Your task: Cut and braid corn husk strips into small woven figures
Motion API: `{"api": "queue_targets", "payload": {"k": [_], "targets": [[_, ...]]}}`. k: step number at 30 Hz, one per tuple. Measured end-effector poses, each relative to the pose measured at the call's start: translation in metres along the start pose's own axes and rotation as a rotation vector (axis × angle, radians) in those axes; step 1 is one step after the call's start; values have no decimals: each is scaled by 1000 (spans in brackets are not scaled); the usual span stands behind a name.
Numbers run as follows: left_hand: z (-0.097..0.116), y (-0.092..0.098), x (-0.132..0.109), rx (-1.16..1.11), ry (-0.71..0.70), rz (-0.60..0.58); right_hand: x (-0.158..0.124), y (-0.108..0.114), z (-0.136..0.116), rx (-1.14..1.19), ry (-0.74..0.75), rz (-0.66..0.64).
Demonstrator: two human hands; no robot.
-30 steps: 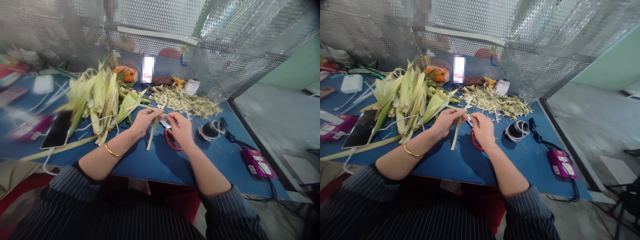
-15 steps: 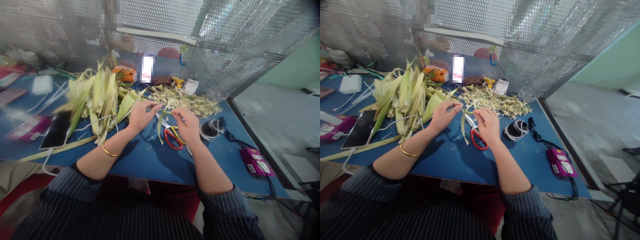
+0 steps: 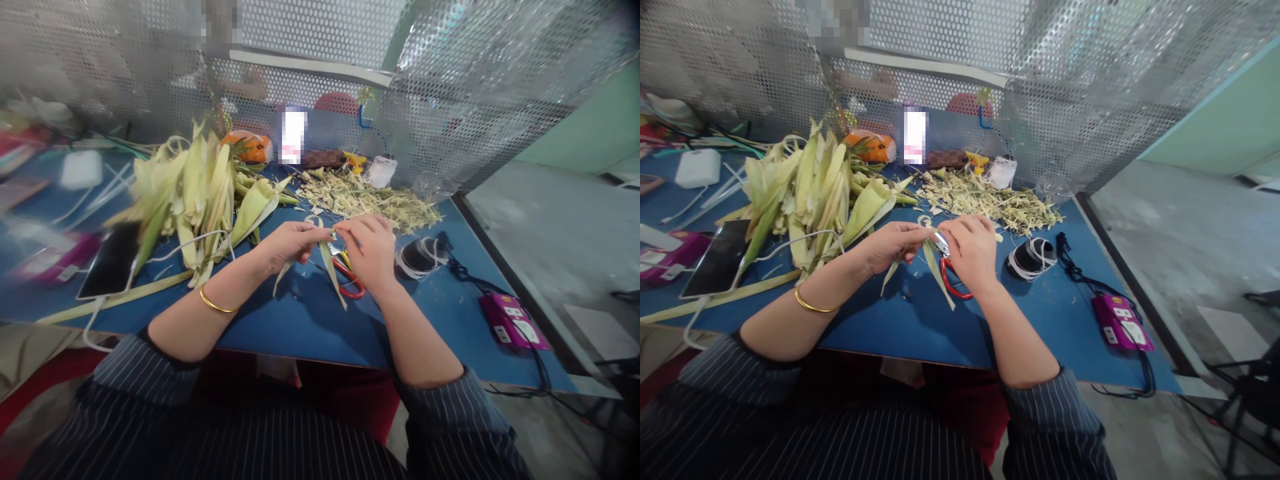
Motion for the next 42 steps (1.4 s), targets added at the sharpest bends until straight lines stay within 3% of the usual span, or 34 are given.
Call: {"api": "queue_targets", "payload": {"k": [7, 18, 24, 28, 32, 36, 39, 42], "targets": [[-6, 4, 5, 86, -19, 16, -1, -2, 2, 17, 2, 1], [-11, 3, 9, -82, -8, -19, 0, -10, 14, 143, -101, -52], [-12, 13, 10, -70, -56, 113, -1, -10, 18, 120, -131, -52], [-7, 13, 7, 33, -83, 137, 0, -14, 26, 201, -180, -92], [-3, 0, 3, 190, -80, 46, 0, -23, 31, 381, -250, -169], [-16, -24, 3, 309, -10, -128, -7, -42, 29, 709, -395, -288], [-28, -26, 6, 317, 69, -119, -9, -34, 31, 753, -473, -183], [-32, -15, 10, 185, 115, -20, -5, -9, 19, 526, -316, 9]]}}
Point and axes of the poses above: each hand's wrist, its own x-axis towards the middle knuckle, its own y-axis out of the back of the hand, z = x × y, the point moved 8 cm from there along x, towards the middle knuckle, and after that the axes turned 9 degrees about -z, right-handed, at the moved point
